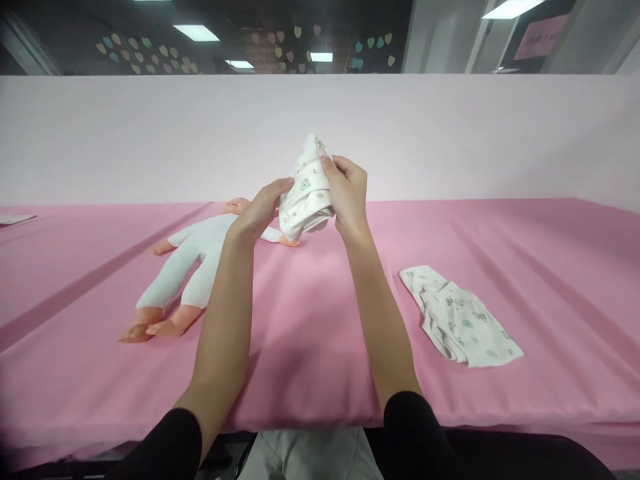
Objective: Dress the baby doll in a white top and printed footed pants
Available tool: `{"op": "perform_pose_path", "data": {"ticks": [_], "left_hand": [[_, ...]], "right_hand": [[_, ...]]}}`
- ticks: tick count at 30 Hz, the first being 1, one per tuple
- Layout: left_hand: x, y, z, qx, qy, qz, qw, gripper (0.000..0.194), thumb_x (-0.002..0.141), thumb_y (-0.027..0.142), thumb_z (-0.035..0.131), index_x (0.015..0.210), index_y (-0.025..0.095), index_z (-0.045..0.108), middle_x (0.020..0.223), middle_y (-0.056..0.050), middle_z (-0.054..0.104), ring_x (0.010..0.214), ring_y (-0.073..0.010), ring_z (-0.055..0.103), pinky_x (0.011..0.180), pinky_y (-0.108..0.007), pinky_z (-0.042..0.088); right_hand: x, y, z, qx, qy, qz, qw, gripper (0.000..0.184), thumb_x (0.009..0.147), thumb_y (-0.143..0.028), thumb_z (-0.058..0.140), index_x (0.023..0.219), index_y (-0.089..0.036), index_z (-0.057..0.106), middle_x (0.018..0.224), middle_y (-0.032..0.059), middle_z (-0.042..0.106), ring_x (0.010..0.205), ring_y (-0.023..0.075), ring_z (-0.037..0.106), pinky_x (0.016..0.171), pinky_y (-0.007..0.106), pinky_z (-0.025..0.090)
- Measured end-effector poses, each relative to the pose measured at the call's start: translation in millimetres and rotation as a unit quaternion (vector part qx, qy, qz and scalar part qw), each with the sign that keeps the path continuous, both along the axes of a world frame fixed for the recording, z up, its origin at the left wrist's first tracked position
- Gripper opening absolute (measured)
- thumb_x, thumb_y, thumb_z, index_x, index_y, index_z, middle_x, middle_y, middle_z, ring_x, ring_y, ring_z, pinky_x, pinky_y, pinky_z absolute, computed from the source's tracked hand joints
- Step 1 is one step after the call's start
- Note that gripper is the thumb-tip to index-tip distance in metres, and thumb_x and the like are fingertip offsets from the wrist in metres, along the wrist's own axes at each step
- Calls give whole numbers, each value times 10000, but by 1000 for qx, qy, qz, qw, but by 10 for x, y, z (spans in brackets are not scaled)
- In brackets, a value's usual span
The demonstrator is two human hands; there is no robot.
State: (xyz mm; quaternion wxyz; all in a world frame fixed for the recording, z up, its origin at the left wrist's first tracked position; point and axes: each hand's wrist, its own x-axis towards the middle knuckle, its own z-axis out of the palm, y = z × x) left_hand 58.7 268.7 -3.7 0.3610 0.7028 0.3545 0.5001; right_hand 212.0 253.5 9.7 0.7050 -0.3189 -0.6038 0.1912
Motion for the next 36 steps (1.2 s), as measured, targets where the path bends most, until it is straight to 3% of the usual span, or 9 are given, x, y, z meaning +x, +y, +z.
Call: {"op": "perform_pose_path", "data": {"ticks": [3,8,9,12,16,22,28,31,36], "left_hand": [[-98,-27,-13,-35,9,-42,998,441,796,570,551,927,154,614,955,-108,657,994,-268,600,862,-381,471],[-189,-76,63,37,-24,17,999,321,728,415,670,932,182,587,884,-67,653,892,-234,624,767,-348,518],[-191,-93,80,50,-20,36,998,307,711,378,687,933,193,581,880,-55,650,874,-224,626,752,-342,524],[-160,-165,121,82,1,65,995,289,735,339,657,984,220,570,863,-35,639,854,-207,628,727,-332,531],[-101,-295,165,96,30,29,995,284,819,303,539,1093,240,574,879,-44,633,862,-202,635,718,-339,533],[-94,-334,169,112,41,16,993,375,787,164,507,1145,253,574,1024,-60,632,863,-202,645,727,-368,544],[-66,-236,127,136,46,40,989,400,758,117,500,1131,235,579,1045,-70,633,903,-211,647,730,-374,558],[-65,-270,145,145,27,20,989,449,740,118,517,1169,245,557,1085,-72,629,942,-220,640,761,-377,559],[-131,-371,191,156,38,-3,987,483,701,170,613,1171,267,558,1204,-67,587,1082,-245,584,836,-367,542]], "right_hand": [[85,90,-53,-22,-37,-7,999,313,878,-443,513,726,-174,566,670,1,513,708,141,559,630,265,461],[43,-189,20,-31,-196,-226,954,127,879,-235,500,842,-170,603,750,32,597,765,190,592,753,351,459],[-5,-303,48,-23,-219,-225,949,142,891,-242,485,884,-172,608,793,41,615,761,190,599,752,352,459],[-197,-650,110,-22,-288,-97,952,253,924,-382,452,1017,-193,592,886,49,628,776,187,614,703,324,473],[-391,-894,100,-73,-383,-45,920,446,878,-437,520,1239,-182,465,992,79,610,837,228,598,684,352,478],[-382,-677,-37,-64,-365,15,929,393,839,-218,519,1220,-250,425,853,1,586,783,182,602,641,288,464],[-353,-415,-123,-20,-346,-52,937,370,817,-119,466,1171,-225,452,873,-3,610,765,175,580,681,306,454],[-322,-357,-120,18,-323,-35,946,327,815,-109,454,1119,-227,475,922,-9,623,723,145,559,684,284,451],[-235,-295,-64,-17,-291,-82,953,310,807,-125,470,1094,-240,500,861,-13,586,745,136,557,694,264,456]]}}
